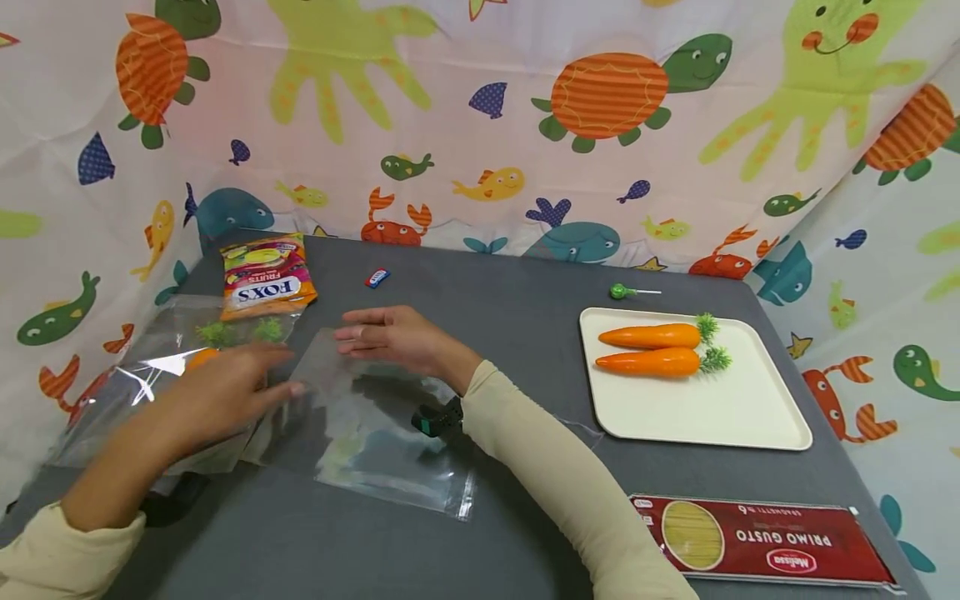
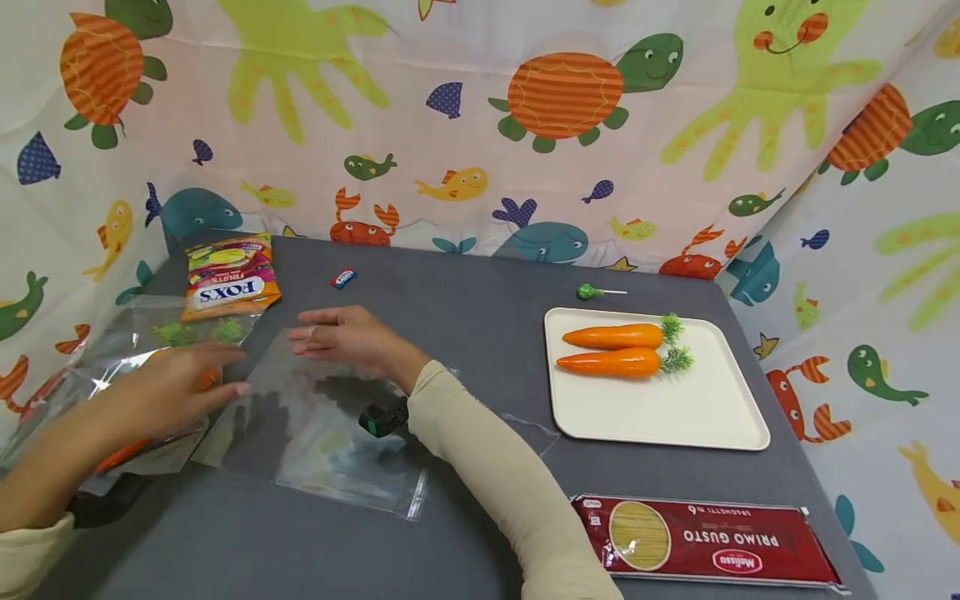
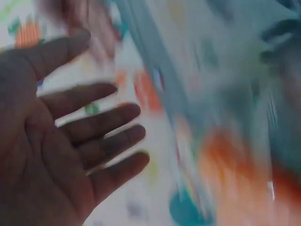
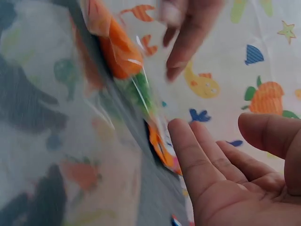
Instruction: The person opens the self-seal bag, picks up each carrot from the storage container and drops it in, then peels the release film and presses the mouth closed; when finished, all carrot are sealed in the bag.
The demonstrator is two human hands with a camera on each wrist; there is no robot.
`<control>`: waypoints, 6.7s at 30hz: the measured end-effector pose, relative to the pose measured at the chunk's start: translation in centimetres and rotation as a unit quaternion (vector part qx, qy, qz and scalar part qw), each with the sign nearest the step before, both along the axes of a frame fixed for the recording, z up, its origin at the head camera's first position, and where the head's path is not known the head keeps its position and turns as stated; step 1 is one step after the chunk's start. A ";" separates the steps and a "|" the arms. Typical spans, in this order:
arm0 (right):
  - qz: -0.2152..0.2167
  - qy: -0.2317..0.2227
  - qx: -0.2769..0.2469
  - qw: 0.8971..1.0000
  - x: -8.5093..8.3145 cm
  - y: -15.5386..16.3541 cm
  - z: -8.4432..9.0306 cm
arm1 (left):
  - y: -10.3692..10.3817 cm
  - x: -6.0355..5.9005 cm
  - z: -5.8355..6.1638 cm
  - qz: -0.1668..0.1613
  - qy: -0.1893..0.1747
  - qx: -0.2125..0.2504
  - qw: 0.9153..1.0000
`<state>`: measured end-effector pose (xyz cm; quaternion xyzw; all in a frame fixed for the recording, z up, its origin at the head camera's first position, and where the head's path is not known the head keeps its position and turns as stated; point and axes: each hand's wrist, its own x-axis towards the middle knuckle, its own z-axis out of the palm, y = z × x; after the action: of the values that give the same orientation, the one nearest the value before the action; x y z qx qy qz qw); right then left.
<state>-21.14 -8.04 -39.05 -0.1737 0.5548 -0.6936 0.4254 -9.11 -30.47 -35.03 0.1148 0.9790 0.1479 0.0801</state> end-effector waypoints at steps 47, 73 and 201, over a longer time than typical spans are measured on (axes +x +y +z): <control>0.133 0.498 0.282 0.810 3.8 19.2 -0.4 | 15.8 -2.7 -5.6 -0.190 -0.115 -0.031 0.975; 0.156 0.547 0.318 0.759 5.3 19.9 -1.1 | 17.4 -2.8 -5.9 -0.200 -0.118 -0.036 0.972; 0.181 0.635 0.384 0.646 7.0 21.5 -1.1 | 15.9 -2.3 -5.8 -0.135 0.128 0.179 0.966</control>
<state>-14.15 13.42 -40.16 -0.4897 0.8631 -0.0479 0.1142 -11.44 -14.56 -40.84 0.2762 0.9141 0.2929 -0.0487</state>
